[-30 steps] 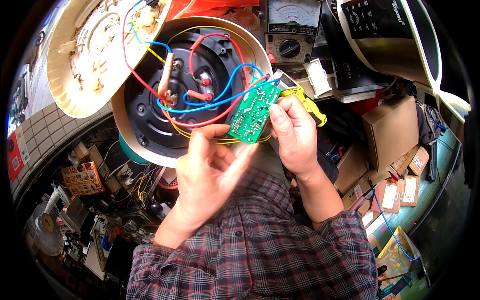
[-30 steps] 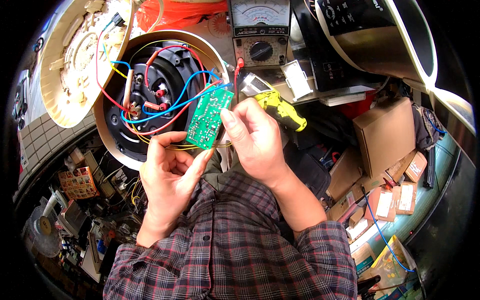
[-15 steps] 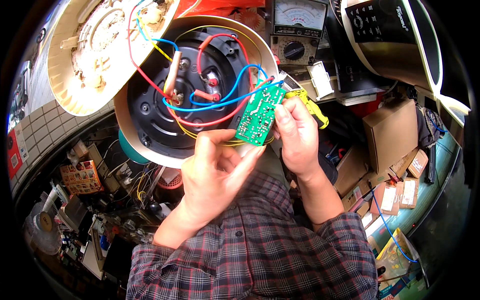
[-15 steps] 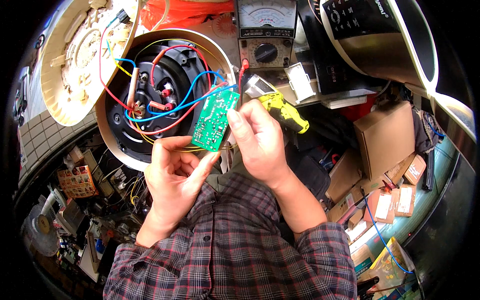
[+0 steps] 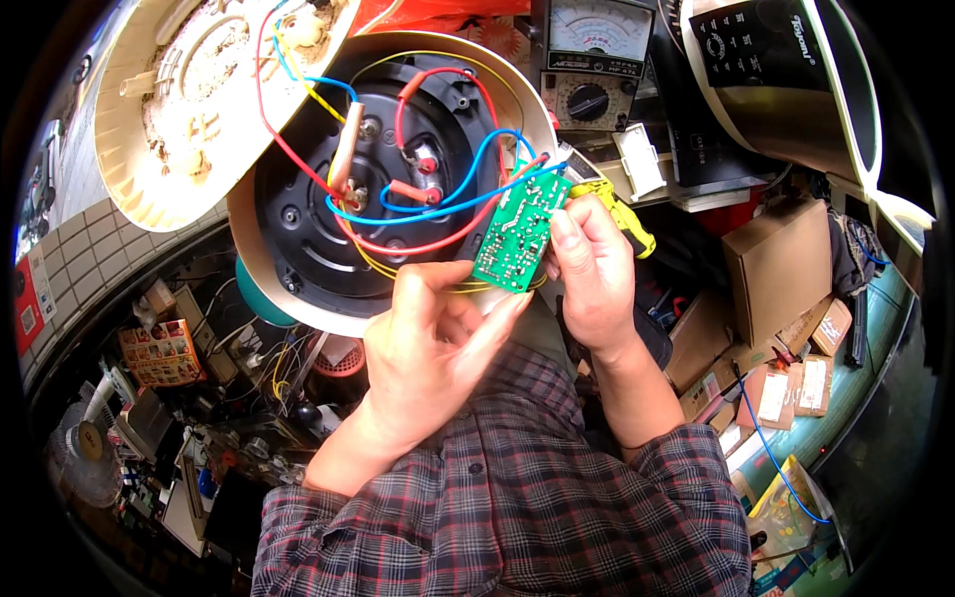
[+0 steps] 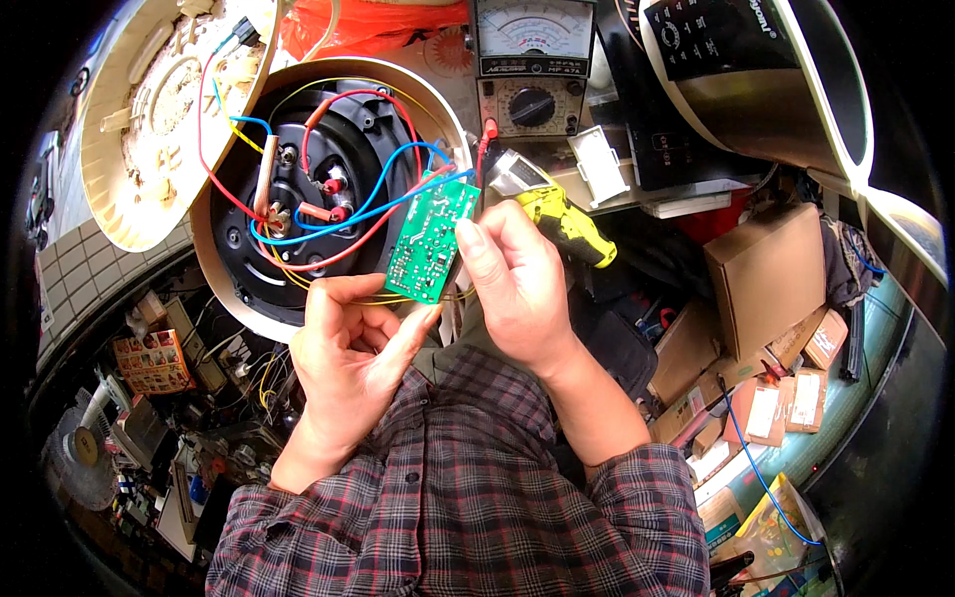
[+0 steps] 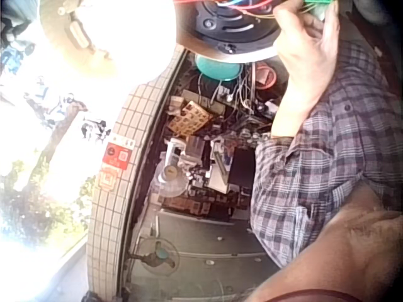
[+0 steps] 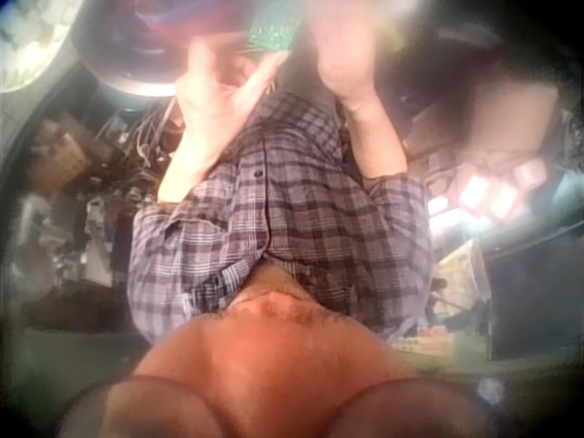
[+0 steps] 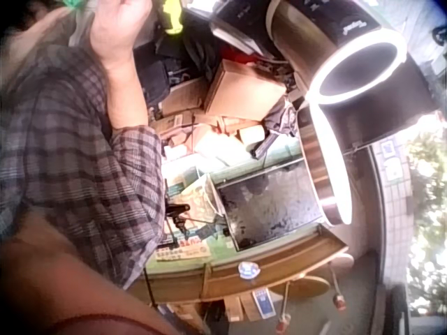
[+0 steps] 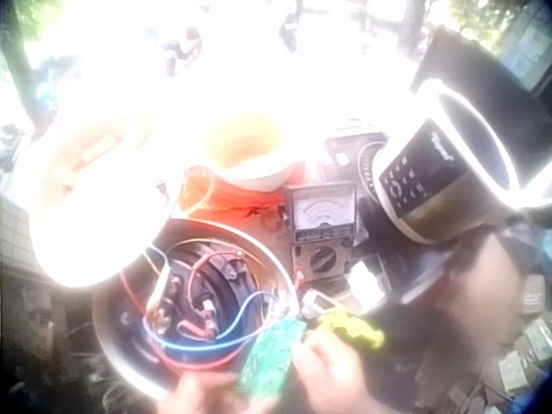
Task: The person puts on glasses and then uses a multimeter to test a small green circuit board connected to wires. They probe various points on the board while holding it in their hands.
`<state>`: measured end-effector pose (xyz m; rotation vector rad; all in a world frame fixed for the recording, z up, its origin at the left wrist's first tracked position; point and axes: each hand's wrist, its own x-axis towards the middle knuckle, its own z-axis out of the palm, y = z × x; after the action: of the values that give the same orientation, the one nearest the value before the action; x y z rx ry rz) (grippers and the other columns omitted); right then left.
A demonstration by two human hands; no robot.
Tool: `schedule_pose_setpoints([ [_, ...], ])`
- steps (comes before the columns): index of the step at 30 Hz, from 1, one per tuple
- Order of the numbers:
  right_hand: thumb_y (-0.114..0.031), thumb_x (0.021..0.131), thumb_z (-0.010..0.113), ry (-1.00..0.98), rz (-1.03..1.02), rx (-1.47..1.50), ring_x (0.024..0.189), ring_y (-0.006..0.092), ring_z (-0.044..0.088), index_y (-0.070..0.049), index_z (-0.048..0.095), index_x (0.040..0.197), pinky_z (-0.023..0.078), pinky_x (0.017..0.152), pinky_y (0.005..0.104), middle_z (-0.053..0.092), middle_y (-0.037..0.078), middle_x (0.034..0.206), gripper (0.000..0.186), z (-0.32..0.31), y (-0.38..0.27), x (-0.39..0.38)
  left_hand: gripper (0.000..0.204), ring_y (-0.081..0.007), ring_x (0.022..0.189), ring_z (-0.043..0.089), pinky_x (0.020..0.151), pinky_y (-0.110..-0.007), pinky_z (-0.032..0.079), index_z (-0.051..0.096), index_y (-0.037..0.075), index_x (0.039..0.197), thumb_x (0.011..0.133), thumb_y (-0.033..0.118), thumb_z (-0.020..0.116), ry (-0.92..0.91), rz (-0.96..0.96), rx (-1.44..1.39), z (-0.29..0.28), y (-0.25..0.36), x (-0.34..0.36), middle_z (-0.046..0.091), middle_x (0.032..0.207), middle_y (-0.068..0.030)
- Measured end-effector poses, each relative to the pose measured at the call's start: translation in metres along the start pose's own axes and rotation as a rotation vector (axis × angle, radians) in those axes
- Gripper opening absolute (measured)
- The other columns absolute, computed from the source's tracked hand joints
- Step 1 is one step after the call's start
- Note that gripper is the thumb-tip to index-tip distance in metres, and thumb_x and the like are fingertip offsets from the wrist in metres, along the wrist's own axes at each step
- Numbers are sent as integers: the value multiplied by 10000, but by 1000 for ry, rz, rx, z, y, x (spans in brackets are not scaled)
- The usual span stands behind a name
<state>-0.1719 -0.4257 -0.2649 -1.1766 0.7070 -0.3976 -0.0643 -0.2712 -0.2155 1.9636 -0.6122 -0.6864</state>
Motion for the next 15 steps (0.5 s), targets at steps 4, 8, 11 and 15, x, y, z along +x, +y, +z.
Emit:
schedule_pose_setpoints([
  [4, -205, 1151, 640, 3, -11, 21, 755, 19, 510, -51, 590, 976, 443, 680, 220, 614, -40, 821, 239, 2, -1, 0, 526, -77, 576, 691, 517, -229, 532, 608, -20, 1187, 854, 143, 981, 2, -5, -1, 0, 1, 0, 706, 696, -31],
  [8, -212, 1153, 639, 0, 4, 9, 753, 20, 500, -53, 585, 970, 440, 679, 221, 606, -43, 815, 248, 2, -2, 0, 533, -74, 562, 683, 507, -228, 520, 608, -22, 1188, 850, 148, 984, -5, 4, 8, 0, 2, 1, 703, 689, -28],
  [11, -213, 1153, 640, -3, 9, -1, 753, 21, 494, -54, 583, 969, 439, 681, 222, 601, -45, 816, 250, 0, -1, 1, 536, -72, 556, 679, 501, -227, 514, 610, -24, 1189, 848, 149, 985, -8, -4, 8, 0, 0, 1, 703, 686, -28],
  [15, -207, 1150, 642, -3, 2, 3, 766, 22, 495, -51, 585, 974, 438, 688, 222, 598, -44, 831, 243, 0, -1, 0, 535, -68, 556, 677, 498, -226, 510, 613, -25, 1193, 848, 146, 984, -8, 9, 0, -1, 0, 0, 701, 684, -25],
])
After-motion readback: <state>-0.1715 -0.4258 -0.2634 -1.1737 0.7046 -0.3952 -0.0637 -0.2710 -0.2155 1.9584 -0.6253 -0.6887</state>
